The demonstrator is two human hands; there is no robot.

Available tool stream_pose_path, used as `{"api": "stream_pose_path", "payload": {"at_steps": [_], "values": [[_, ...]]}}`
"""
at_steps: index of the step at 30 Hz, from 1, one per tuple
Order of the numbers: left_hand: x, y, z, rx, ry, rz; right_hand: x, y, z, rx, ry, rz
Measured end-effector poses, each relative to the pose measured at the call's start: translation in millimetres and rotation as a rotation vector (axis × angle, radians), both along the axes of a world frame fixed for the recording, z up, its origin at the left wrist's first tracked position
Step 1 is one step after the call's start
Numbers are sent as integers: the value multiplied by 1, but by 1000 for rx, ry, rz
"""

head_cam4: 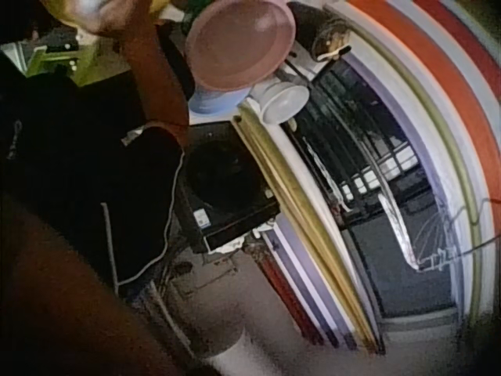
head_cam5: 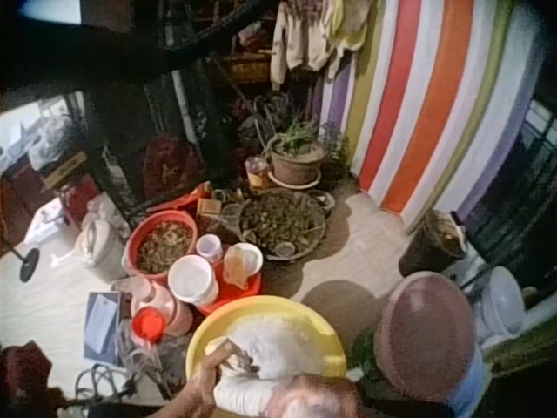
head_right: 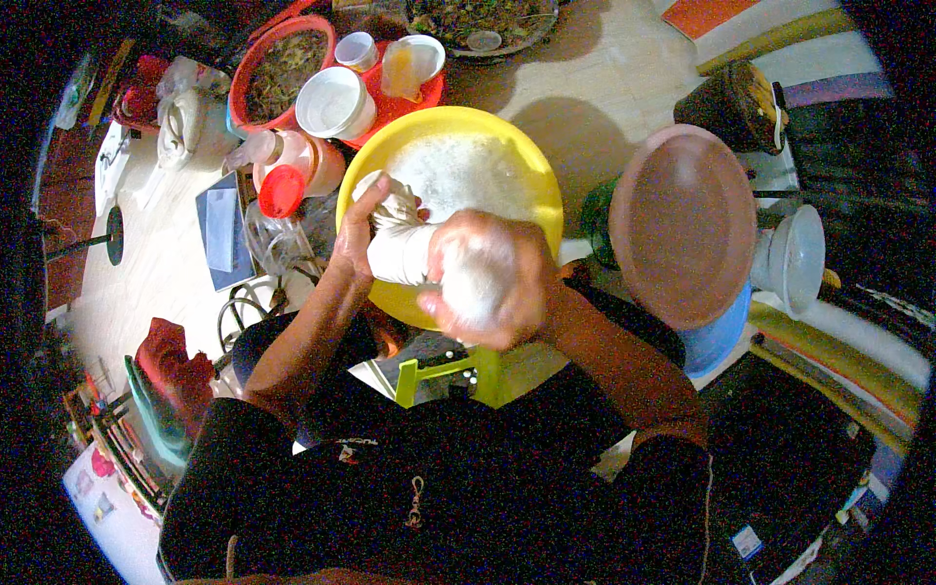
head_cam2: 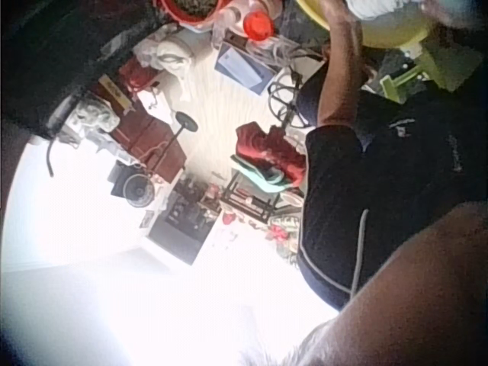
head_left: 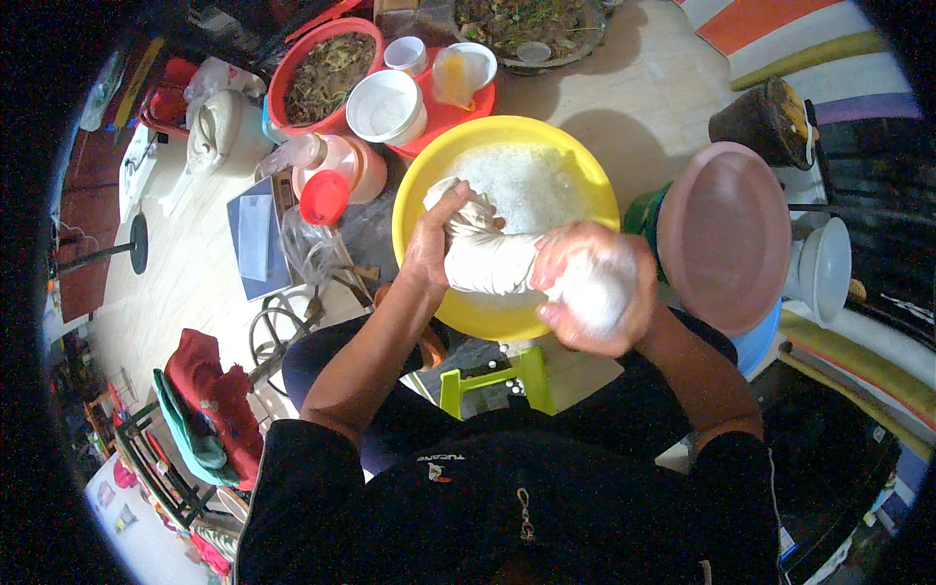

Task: The person washes a white cloth by hand in a yellow basin filled with soapy water, scrubbing and wringing it out. They then place the white cloth in a pink basin and pick up a green cloth to wash in the same yellow basin, scrubbing and wringing it repeatedly.

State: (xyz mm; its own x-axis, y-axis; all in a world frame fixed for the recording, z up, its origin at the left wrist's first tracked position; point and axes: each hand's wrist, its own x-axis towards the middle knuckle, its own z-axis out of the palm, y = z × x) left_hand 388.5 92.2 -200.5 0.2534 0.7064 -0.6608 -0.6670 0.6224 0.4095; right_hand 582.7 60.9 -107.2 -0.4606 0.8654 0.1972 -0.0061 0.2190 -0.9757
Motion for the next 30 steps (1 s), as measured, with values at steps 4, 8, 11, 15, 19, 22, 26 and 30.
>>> {"api": "stream_pose_path", "payload": {"at_steps": [4,8,11,15,19,22,26,30], "values": [[-4,20,37,344,458,-42,4,6,-17,-548,345,-215],[-3,18,68,566,583,25,0,18,-62,-986,678,-328],[7,-3,88,882,977,-267,2,11,-94,-1098,654,-317],[15,-30,92,1182,1004,-424,7,5,-127,-720,261,-251],[20,-36,97,1466,956,-443,10,21,-73,-663,198,-162],[26,-52,95,1474,818,-594,6,34,-78,-533,328,-151],[48,-54,90,1620,823,-689,-6,37,-74,-875,442,-259],[66,-58,77,1702,887,-843,-10,34,-75,-879,478,-349]]}}
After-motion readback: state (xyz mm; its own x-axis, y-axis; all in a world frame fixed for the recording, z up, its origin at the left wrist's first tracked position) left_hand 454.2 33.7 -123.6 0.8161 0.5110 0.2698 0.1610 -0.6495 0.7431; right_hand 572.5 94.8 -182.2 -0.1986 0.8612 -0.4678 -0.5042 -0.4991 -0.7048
